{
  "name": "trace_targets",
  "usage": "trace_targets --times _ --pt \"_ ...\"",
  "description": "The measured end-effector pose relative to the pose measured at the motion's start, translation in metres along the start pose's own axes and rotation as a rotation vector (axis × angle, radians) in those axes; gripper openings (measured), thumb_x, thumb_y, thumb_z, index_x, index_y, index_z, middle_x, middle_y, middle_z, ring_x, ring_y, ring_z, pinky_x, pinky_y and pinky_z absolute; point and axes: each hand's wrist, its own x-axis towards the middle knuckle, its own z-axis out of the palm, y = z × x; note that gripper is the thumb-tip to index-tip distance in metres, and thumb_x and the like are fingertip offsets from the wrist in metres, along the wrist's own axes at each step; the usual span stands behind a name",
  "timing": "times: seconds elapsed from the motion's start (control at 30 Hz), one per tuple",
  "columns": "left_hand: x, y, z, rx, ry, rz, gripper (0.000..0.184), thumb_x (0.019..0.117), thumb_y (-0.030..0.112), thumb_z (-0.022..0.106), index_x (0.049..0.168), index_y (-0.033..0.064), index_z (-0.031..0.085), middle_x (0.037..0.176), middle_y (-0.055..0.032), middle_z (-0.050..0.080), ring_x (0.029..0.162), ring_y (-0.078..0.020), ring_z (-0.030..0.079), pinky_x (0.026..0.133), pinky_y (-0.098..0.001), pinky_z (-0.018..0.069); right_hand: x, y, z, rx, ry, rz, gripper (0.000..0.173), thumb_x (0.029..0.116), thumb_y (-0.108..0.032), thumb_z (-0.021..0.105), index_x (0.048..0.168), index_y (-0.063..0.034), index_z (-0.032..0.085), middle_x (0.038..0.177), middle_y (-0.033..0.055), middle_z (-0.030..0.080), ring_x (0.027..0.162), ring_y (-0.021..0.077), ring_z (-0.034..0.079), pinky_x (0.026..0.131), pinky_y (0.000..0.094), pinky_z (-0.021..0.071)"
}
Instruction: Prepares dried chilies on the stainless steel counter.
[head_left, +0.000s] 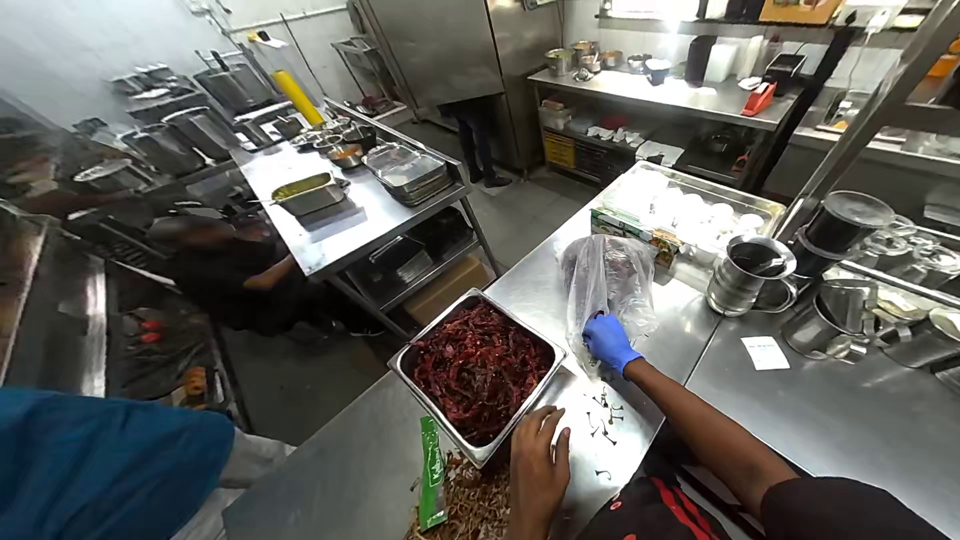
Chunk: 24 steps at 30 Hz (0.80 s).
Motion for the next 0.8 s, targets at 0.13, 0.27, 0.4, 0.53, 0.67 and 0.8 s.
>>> trace_targets --times 0.13,0.27,0.4,0.53,0.67,0.8 --pt "-0.014 -0.001 -0.008 -0.21 0.045 -0.094 0.028 0.1012 0.03 0.058 0.118 0.0176 0.076 0.123 0.001 0.071 0.117 -0.0132 0.065 0.101 -0.0386 0.0552 -0.035 0.003 -0.033 0.548 0.303 0.238 0.021 0.1002 -0.025 0.061 0.1 -0.0143 0.079 0.091 0.0038 0.076 0.087 0.0191 0.072 0.082 0.0483 0.0587" --pt "-0.003 0.004 -0.017 -0.553 -0.024 -0.169 0.026 0.1051 0.028 0.056 0.117 0.0171 0.076 0.116 0.0035 0.074 0.11 -0.0116 0.069 0.097 -0.0354 0.0593 -0.092 -0.022 -0.076 1.103 0.447 0.287 0.02 0.1032 -0.022 0.062 0.108 -0.01 0.077 0.098 0.0049 0.077 0.086 0.019 0.072 0.078 0.0391 0.0609" --pt "0.031 0.029 -0.013 -1.066 -0.201 -0.285 0.044 0.112 0.028 0.039 0.137 0.0003 0.062 0.128 -0.0151 0.07 0.118 -0.0309 0.067 0.106 -0.048 0.0542 -0.138 -0.058 -0.077 1.066 0.444 0.02 0.017 0.0987 -0.014 0.066 0.11 -0.0127 0.08 0.108 0.0016 0.077 0.101 0.0185 0.072 0.091 0.0414 0.0614" --pt "0.058 0.051 -0.006 -1.401 -0.028 -0.578 0.04 0.1115 0.022 0.04 0.131 -0.0033 0.064 0.119 -0.0218 0.071 0.108 -0.0304 0.07 0.098 -0.0454 0.0559 -0.163 -0.078 -0.049 0.662 0.348 -0.396 0.018 0.0986 -0.023 0.069 0.111 -0.0296 0.08 0.107 -0.0121 0.076 0.105 0.0065 0.068 0.1 0.0391 0.0519" --pt "0.064 0.052 -0.017 -1.477 0.172 -0.7 0.024 0.1054 0.008 0.053 0.12 -0.0015 0.069 0.096 -0.0175 0.07 0.079 -0.0211 0.067 0.079 -0.0369 0.0588 -0.168 -0.083 -0.047 0.664 0.306 -0.424 0.018 0.0992 -0.024 0.068 0.112 -0.0302 0.079 0.106 -0.012 0.076 0.105 0.006 0.067 0.1 0.0375 0.0499" --pt "0.057 0.049 -0.024 -1.435 0.246 -0.698 0.021 0.1041 0.008 0.055 0.118 0.0031 0.071 0.086 -0.0108 0.062 0.065 -0.0124 0.054 0.062 -0.0261 0.0504 -0.17 -0.082 -0.068 0.801 0.259 -0.353 0.017 0.1001 -0.026 0.067 0.111 -0.0269 0.08 0.108 -0.0115 0.076 0.107 0.0069 0.067 0.101 0.0384 0.0522"
